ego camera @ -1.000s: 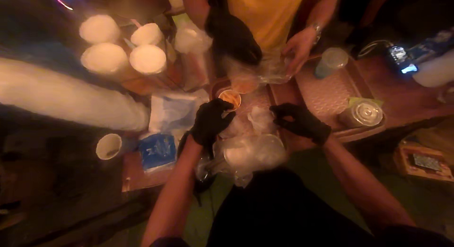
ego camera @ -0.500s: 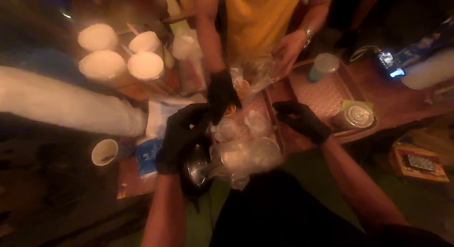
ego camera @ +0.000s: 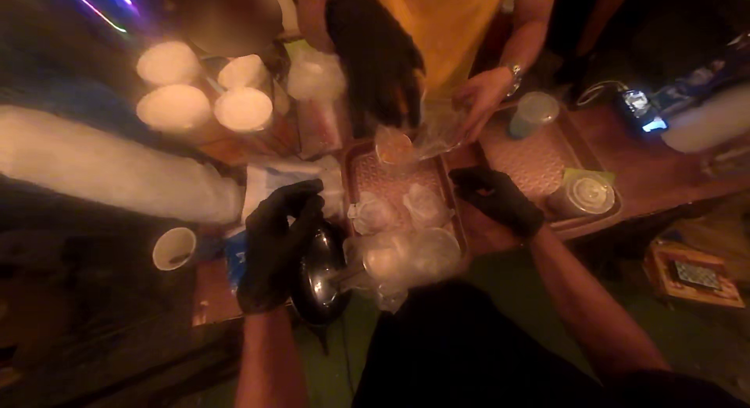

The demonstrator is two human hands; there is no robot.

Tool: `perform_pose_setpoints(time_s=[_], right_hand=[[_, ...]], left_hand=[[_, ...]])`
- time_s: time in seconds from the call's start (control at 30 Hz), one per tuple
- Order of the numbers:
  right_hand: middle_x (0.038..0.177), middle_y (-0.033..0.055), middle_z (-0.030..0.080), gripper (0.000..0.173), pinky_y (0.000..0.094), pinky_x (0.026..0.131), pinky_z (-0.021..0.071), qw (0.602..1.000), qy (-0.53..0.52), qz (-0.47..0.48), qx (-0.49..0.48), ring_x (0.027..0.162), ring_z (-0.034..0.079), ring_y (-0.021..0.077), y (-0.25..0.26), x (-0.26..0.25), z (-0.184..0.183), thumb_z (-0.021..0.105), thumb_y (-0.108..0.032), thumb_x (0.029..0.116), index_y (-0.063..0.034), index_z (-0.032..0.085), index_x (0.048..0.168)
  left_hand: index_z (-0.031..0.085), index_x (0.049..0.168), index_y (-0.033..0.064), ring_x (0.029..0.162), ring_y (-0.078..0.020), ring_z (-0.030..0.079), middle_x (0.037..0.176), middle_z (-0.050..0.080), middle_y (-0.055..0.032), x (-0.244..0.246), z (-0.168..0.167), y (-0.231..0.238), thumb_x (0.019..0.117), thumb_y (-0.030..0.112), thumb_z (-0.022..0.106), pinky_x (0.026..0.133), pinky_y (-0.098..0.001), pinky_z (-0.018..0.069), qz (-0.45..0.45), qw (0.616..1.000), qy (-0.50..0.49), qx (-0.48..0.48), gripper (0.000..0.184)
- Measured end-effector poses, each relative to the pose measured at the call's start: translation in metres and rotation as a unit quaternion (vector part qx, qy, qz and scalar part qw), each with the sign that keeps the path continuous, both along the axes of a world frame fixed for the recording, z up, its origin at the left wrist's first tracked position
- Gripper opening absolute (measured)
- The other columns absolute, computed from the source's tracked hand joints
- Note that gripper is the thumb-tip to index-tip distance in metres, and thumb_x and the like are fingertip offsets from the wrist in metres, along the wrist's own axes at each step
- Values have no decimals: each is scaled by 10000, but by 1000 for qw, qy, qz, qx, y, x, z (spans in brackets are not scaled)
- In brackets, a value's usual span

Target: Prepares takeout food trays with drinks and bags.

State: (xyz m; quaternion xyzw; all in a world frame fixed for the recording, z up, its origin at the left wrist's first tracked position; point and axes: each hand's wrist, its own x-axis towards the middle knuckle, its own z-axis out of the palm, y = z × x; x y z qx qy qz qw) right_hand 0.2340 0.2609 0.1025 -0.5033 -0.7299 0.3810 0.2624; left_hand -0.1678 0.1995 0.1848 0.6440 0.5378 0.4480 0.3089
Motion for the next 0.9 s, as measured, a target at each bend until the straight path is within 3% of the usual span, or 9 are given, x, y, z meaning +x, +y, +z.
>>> perform_pose_setpoints(time_s=[0.43,0.9], right_hand=[[1240,-27,707,370,318,939,587,1000,0,-21,-18,1041,693,71,-8,8,4,681,-310,989,-218,659,1347],[1235,-14,714,375,314,953,580,998,0,-32,-51,1072,687,72,-18,7,-3,690,-302,982,-186,665,1338]], left_hand=[[676,1223,65,843,-102,703,1090,733,-18,17,3,14,969,131,642,753,-270,609,-36,999,-22,-3,264],[678,1246,95,831,-116,707,1122,730,-27,20,-8,22,984,95,633,737,-284,613,-41,998,-27,-29,265]])
